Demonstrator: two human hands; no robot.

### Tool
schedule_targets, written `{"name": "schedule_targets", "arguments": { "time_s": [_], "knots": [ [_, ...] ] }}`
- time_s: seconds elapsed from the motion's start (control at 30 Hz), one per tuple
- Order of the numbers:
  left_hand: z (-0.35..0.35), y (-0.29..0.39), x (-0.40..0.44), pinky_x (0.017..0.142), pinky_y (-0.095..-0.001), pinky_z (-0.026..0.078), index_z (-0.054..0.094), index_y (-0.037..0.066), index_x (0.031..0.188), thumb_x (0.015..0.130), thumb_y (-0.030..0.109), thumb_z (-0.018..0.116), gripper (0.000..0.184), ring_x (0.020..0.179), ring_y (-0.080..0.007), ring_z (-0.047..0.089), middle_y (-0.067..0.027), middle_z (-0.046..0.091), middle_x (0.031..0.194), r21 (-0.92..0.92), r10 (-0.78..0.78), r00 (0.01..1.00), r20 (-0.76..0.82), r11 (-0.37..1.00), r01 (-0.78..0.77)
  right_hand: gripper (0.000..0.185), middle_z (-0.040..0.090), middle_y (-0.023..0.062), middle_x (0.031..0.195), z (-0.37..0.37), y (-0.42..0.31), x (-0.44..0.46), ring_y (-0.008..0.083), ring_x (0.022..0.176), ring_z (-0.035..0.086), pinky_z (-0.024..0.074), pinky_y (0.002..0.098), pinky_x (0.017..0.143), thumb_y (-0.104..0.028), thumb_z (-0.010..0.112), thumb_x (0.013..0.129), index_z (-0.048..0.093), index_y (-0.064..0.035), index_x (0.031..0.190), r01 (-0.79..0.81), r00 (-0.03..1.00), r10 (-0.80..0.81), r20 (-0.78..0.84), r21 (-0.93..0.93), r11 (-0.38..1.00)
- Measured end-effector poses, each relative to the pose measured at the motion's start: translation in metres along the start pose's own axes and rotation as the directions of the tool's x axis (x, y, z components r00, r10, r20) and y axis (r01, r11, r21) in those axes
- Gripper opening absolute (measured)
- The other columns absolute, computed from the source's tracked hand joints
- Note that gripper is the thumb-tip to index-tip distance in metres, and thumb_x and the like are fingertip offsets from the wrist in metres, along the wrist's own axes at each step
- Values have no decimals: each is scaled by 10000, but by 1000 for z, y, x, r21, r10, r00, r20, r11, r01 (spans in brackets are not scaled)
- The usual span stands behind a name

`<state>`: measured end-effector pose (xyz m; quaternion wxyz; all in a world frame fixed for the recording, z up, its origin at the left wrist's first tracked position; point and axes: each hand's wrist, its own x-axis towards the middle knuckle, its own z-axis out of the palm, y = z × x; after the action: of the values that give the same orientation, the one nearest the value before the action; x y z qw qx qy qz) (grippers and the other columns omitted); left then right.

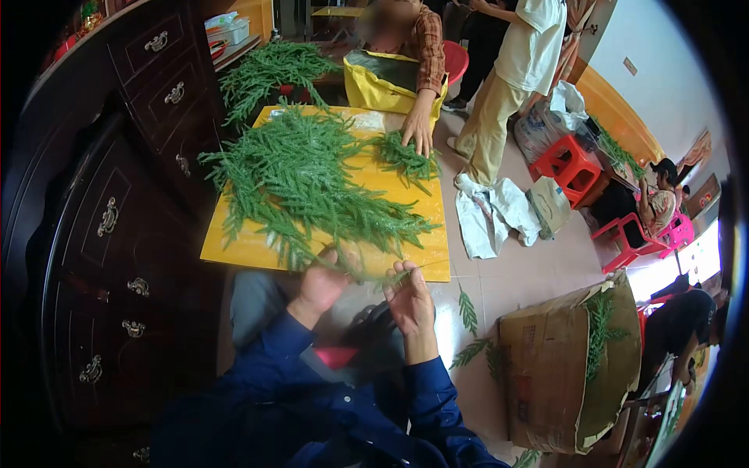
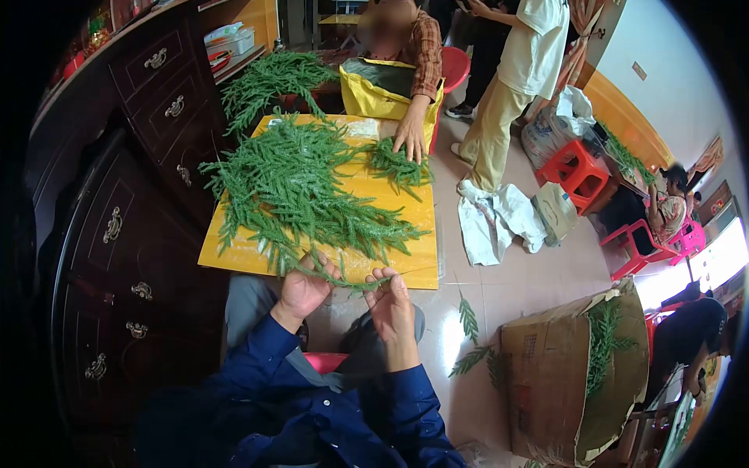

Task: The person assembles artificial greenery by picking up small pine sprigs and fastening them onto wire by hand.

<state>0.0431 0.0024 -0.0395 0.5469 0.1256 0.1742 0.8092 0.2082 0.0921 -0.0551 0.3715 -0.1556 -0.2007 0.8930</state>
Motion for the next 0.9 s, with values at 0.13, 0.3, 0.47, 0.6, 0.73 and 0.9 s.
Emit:
{"name": "schedule_targets", "arguments": {
  "time_s": [0.13, 0.3, 0.47, 0.6, 0.73, 0.9],
  "knots": [
    [1, -1, 4, 731, -315, 370, 543, 62, 923, 948, 316, 487, 261, 736, -171, 455, -18, 513, 738, 107, 15, 987, 162, 994, -33, 272, 596, 77, 1045, 6, -3, -3, 226, 989, 566, 454, 356, 879, -323, 531, 948, 566, -85, 1077, -21, 995, 15, 96, 65, 998],
    [4, 11, 9, 712, -308, 370, 540, 65, 999, 952, 344, 486, 288, 717, -168, 438, -2, 480, 717, 255, -36, 993, 113, 967, 6, 284, 581, 86, 1013, 14, -7, -7, 250, 1002, 550, 433, 383, 885, -345, 481, 966, 563, -84, 1042, -8, 979, 26, 201, -89, 996],
    [6, 7, 9, 724, -307, 384, 592, 87, 1094, 917, 258, 575, 246, 722, -165, 489, -41, 536, 758, 285, 130, 990, -51, 952, -110, 292, 584, 76, 972, 16, -7, -8, 258, 989, 560, 447, 391, 833, -367, 466, 969, 564, -96, 1018, -39, 981, 59, 187, -106, 994],
    [6, 9, 11, 741, -330, 407, 592, 118, 1101, 927, 268, 562, 232, 713, -157, 486, -24, 507, 719, 271, 9, 989, 148, 961, -49, 279, 580, 52, 922, 14, -9, -6, 258, 975, 571, 456, 394, 806, -371, 468, 968, 560, -111, 1012, -46, 976, 52, 210, -31, 998],
    [11, 6, 12, 775, -357, 435, 590, 150, 1114, 945, 239, 525, 202, 711, -167, 489, -12, 488, 712, 103, -87, 970, 229, 993, 65, 233, 581, 73, 921, 14, -12, -8, 268, 965, 564, 426, 406, 871, -316, 519, 953, 526, -93, 1019, -118, 961, 91, 262, 91, 989],
    [18, 3, 15, 849, -411, 484, 578, 122, 1065, 932, 278, 560, 206, 666, -146, 504, 13, 461, 707, -12, -159, 961, 228, 986, 166, 166, 561, 30, 853, 17, -13, -6, 218, 867, 561, 408, 409, 883, -287, 530, 949, 523, -127, 993, -60, 973, 24, 229, 149, 987]
  ]
}}
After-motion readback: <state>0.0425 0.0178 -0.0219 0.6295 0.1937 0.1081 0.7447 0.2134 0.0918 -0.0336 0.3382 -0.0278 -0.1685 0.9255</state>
